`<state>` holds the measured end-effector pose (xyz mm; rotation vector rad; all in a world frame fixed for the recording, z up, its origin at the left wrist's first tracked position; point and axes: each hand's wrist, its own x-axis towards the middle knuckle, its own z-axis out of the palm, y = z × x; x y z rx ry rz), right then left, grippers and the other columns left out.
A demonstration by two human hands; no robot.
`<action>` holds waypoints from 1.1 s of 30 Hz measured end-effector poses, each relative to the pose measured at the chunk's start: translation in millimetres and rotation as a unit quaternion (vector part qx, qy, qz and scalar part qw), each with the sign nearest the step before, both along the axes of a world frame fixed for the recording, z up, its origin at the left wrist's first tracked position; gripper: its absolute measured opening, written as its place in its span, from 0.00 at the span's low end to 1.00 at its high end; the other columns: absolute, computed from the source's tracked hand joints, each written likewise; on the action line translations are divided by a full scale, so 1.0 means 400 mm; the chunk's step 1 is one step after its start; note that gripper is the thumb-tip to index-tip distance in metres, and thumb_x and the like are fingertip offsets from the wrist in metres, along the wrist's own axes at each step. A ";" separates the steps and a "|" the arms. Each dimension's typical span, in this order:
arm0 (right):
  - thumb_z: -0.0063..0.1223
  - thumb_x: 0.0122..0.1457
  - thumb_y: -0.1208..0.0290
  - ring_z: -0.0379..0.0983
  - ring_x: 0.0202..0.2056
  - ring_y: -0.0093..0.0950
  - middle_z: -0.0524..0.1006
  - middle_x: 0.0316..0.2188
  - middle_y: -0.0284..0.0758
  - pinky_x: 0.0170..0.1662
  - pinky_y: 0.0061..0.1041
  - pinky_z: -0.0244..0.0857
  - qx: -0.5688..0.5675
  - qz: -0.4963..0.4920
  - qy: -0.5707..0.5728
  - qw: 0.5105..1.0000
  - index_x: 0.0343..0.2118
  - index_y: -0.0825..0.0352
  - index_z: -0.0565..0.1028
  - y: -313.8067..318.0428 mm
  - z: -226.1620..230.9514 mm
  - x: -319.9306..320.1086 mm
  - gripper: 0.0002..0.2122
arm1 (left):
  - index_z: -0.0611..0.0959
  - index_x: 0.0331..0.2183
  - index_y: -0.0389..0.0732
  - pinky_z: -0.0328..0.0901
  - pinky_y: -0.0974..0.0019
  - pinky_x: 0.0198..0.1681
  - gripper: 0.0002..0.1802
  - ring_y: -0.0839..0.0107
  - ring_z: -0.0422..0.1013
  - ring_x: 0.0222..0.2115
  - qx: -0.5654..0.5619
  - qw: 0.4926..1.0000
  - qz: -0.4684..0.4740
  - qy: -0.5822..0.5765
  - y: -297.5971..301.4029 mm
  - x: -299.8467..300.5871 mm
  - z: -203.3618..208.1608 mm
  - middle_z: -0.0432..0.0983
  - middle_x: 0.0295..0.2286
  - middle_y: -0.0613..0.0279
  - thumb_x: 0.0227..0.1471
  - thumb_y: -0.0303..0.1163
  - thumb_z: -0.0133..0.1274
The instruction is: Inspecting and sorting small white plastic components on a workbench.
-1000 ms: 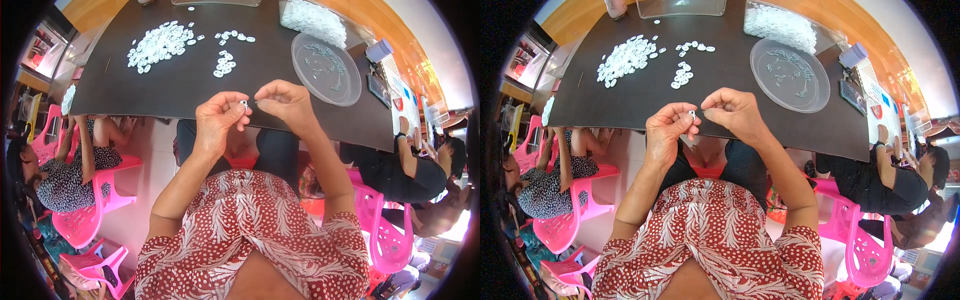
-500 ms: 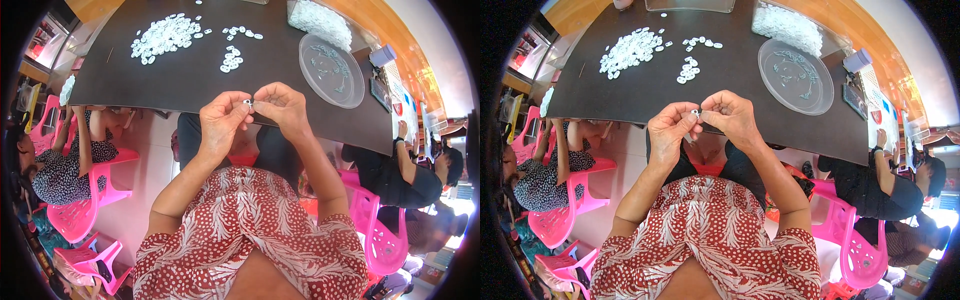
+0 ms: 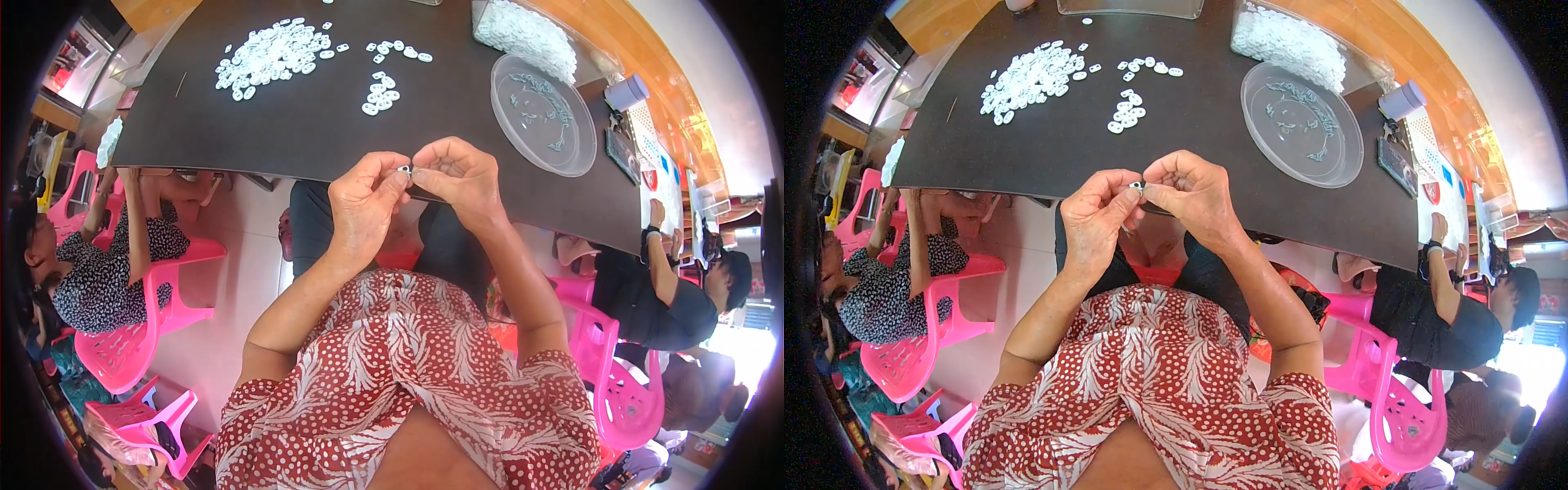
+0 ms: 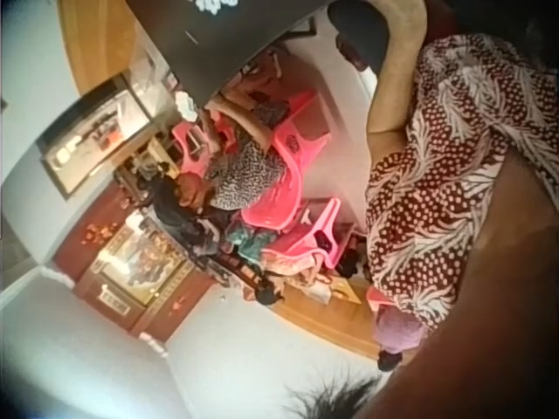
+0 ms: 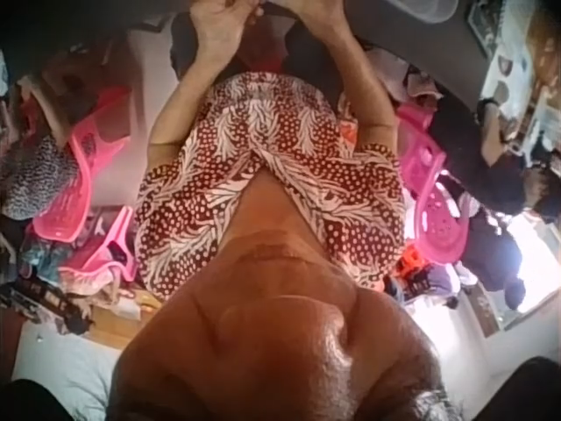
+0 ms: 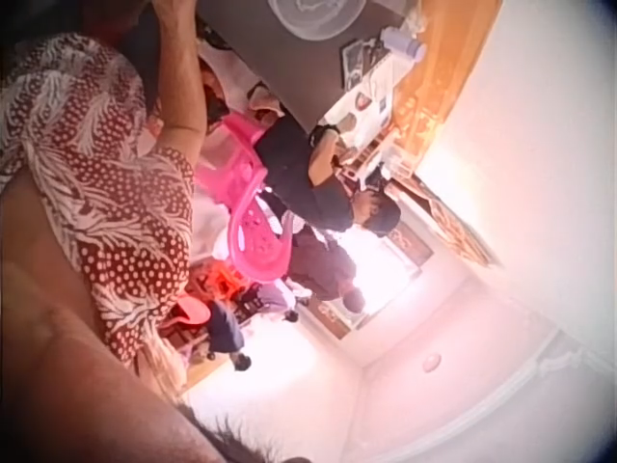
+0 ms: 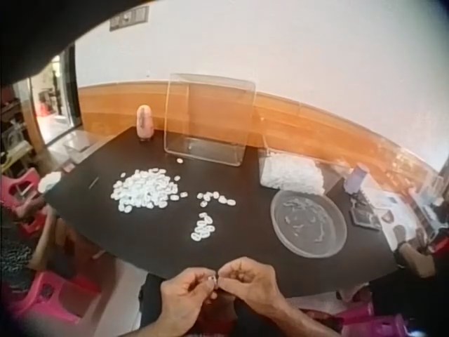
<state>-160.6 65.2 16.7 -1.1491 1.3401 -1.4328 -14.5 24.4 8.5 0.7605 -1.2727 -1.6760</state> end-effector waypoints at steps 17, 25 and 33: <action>0.52 0.52 0.81 0.70 0.27 0.14 0.76 0.25 0.30 0.32 0.15 0.67 -0.010 -0.003 0.023 1.000 0.32 0.73 0.73 -0.012 -0.016 0.029 0.04 | 0.78 0.34 0.34 0.61 0.81 0.21 0.07 0.85 0.67 0.21 -0.021 0.999 0.035 0.002 -0.003 0.009 -0.027 0.75 0.24 0.68 0.50 0.20 0.50; 0.52 0.51 0.80 0.70 0.26 0.18 0.73 0.24 0.33 0.30 0.18 0.65 -0.002 -0.039 0.115 0.993 0.29 0.71 0.73 -0.013 -0.018 0.039 0.03 | 0.78 0.35 0.33 0.62 0.81 0.22 0.08 0.84 0.67 0.21 -0.015 0.999 0.043 -0.010 -0.005 0.009 -0.030 0.75 0.25 0.65 0.49 0.19 0.51; 0.48 0.54 0.77 0.69 0.28 0.17 0.73 0.24 0.31 0.31 0.18 0.63 -0.008 -0.023 0.226 0.974 0.28 0.71 0.71 -0.014 -0.021 0.044 0.03 | 0.78 0.36 0.34 0.63 0.80 0.22 0.10 0.83 0.68 0.20 -0.088 0.993 0.055 -0.056 -0.001 0.011 -0.039 0.74 0.24 0.65 0.48 0.17 0.50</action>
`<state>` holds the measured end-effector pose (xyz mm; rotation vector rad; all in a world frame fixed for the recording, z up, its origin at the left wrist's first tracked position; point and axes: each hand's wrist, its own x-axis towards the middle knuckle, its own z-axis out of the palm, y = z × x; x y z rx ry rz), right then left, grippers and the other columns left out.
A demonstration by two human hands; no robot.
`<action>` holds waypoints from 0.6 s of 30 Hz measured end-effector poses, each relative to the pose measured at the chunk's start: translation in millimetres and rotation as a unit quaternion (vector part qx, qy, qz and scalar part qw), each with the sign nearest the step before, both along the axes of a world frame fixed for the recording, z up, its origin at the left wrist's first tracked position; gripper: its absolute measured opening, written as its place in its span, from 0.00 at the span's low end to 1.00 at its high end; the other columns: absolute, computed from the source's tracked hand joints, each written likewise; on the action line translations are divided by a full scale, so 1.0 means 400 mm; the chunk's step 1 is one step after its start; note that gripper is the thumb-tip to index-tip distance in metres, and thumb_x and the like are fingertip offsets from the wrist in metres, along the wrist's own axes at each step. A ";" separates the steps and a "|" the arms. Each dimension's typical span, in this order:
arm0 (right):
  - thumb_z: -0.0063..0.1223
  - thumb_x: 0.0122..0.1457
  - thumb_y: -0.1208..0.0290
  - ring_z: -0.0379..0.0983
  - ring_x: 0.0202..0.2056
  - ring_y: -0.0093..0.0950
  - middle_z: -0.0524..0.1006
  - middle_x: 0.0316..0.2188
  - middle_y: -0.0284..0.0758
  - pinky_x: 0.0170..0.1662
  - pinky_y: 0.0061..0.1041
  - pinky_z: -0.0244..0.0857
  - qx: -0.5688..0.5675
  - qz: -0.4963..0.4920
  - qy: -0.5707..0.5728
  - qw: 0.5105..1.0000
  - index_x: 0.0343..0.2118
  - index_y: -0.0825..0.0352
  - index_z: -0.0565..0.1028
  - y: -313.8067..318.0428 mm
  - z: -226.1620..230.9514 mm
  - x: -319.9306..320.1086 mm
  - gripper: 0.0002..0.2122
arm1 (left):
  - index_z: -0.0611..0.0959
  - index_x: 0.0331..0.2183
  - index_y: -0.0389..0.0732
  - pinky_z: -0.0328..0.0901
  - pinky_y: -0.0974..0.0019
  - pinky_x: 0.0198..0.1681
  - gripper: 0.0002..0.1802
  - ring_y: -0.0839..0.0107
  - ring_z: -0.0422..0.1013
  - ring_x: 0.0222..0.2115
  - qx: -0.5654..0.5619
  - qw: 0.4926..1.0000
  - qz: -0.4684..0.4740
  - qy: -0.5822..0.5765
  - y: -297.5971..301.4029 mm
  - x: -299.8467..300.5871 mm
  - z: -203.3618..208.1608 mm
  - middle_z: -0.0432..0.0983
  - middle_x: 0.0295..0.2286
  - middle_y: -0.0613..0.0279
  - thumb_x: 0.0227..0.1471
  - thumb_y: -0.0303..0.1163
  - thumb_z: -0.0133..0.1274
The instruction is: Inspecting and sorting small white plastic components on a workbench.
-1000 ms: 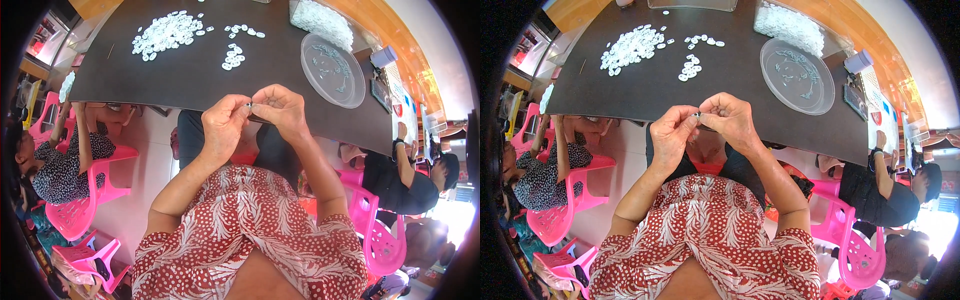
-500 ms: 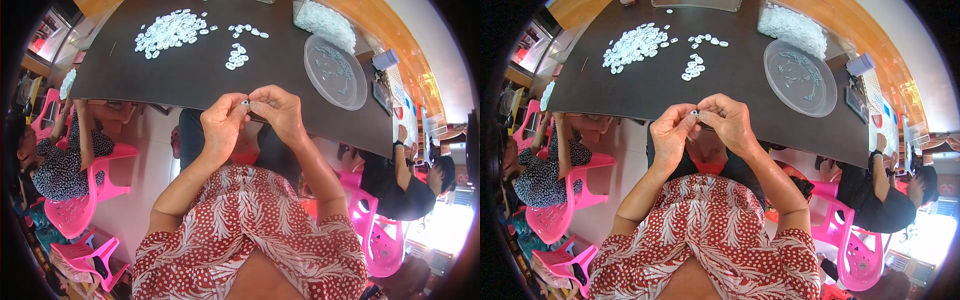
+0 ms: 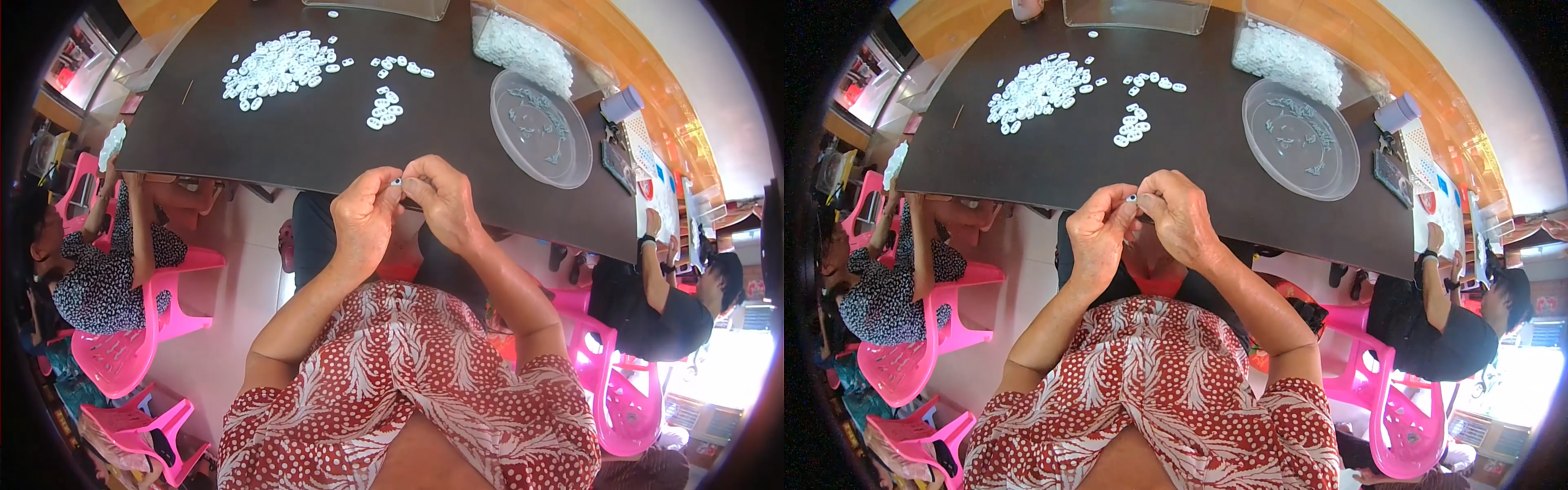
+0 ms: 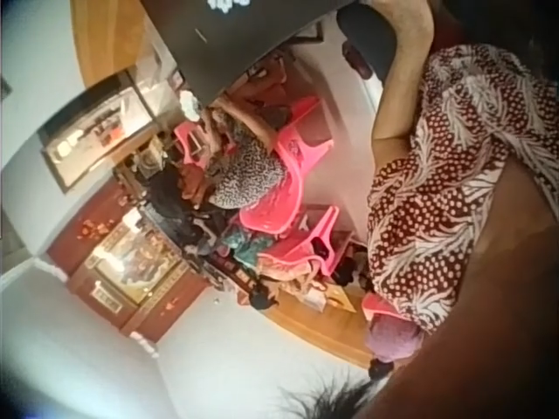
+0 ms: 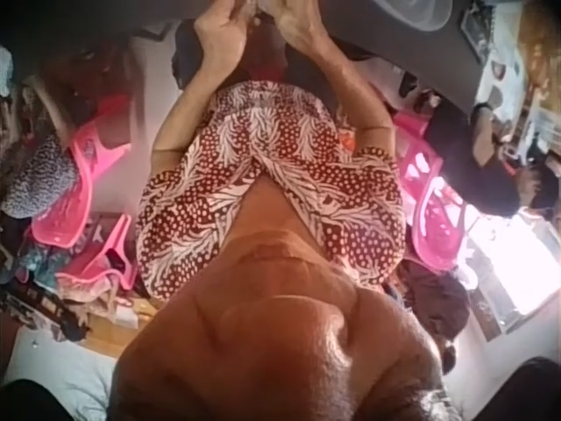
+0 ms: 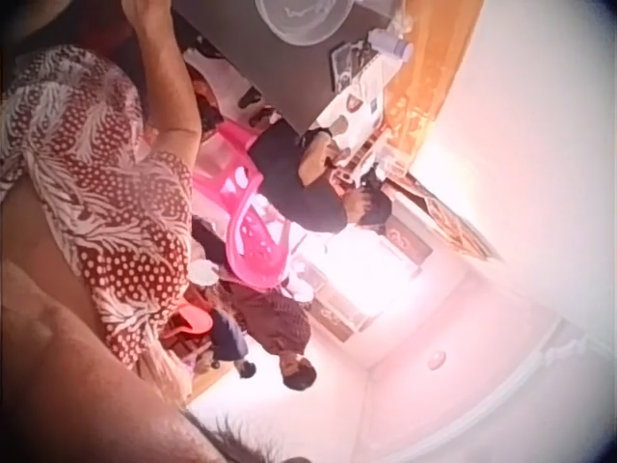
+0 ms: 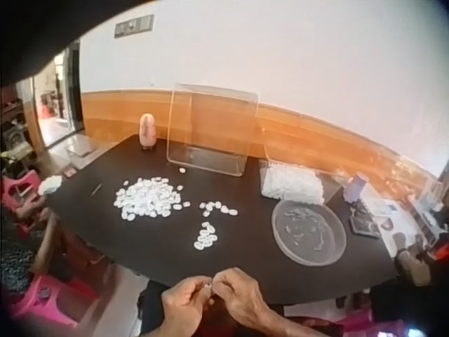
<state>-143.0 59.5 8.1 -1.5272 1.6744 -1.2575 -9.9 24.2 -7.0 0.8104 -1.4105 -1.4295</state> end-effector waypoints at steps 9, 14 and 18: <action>0.50 0.50 0.76 0.72 0.27 0.29 0.75 0.23 0.39 0.33 0.27 0.64 -0.073 -0.062 0.070 0.993 0.27 0.71 0.74 -0.158 0.036 -0.125 0.04 | 0.78 0.38 0.34 0.63 0.80 0.23 0.10 0.81 0.68 0.23 0.080 0.993 -0.022 0.085 -0.074 0.012 -0.008 0.74 0.26 0.63 0.52 0.22 0.48; 0.51 0.50 0.73 0.71 0.33 0.36 0.75 0.28 0.44 0.38 0.32 0.63 -0.089 -0.199 0.353 0.910 0.33 0.64 0.78 -0.331 -0.039 -0.248 0.08 | 0.77 0.38 0.32 0.64 0.78 0.23 0.10 0.79 0.69 0.22 0.104 0.990 -0.035 0.083 -0.101 0.002 -0.022 0.75 0.26 0.61 0.52 0.23 0.49; 0.51 0.49 0.72 0.68 0.34 0.40 0.74 0.28 0.42 0.39 0.38 0.61 -0.066 -0.206 0.401 0.890 0.33 0.62 0.78 -0.381 -0.053 -0.252 0.08 | 0.78 0.37 0.34 0.62 0.80 0.22 0.09 0.83 0.68 0.22 0.107 0.989 -0.031 0.092 -0.094 0.002 -0.024 0.74 0.25 0.65 0.52 0.22 0.48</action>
